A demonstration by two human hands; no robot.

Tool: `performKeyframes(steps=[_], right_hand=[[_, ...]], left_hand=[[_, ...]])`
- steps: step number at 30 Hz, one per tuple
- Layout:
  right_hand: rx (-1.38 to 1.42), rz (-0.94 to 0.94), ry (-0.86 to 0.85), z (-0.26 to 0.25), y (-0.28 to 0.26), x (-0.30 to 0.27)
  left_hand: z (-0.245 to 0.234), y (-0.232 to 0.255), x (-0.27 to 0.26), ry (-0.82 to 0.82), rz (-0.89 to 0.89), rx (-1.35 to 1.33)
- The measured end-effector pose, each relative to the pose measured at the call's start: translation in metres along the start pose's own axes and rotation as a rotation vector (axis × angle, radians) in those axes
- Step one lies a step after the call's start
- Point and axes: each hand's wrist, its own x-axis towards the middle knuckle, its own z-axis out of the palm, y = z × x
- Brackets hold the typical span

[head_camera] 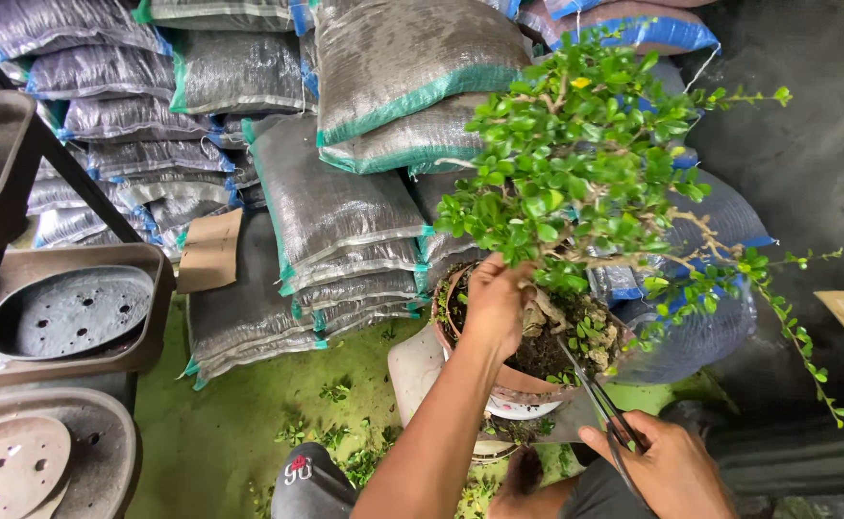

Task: The person trims a potted bonsai tree using shears, cutting branches and leaves to shape the plant. The person rotates the pot to access different sides and continues trimming throughout the video.

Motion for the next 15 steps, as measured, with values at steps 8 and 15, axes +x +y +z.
performKeyframes(steps=[8,15], right_hand=[[0.030,-0.138,0.159,-0.010,0.017,0.004],[0.012,-0.141,0.149,-0.057,-0.001,-0.022]], left_hand=[[-0.007,0.016,-0.027,0.176,0.017,0.106],[0.039,0.041,-0.085,0.009,-0.016,0.532]])
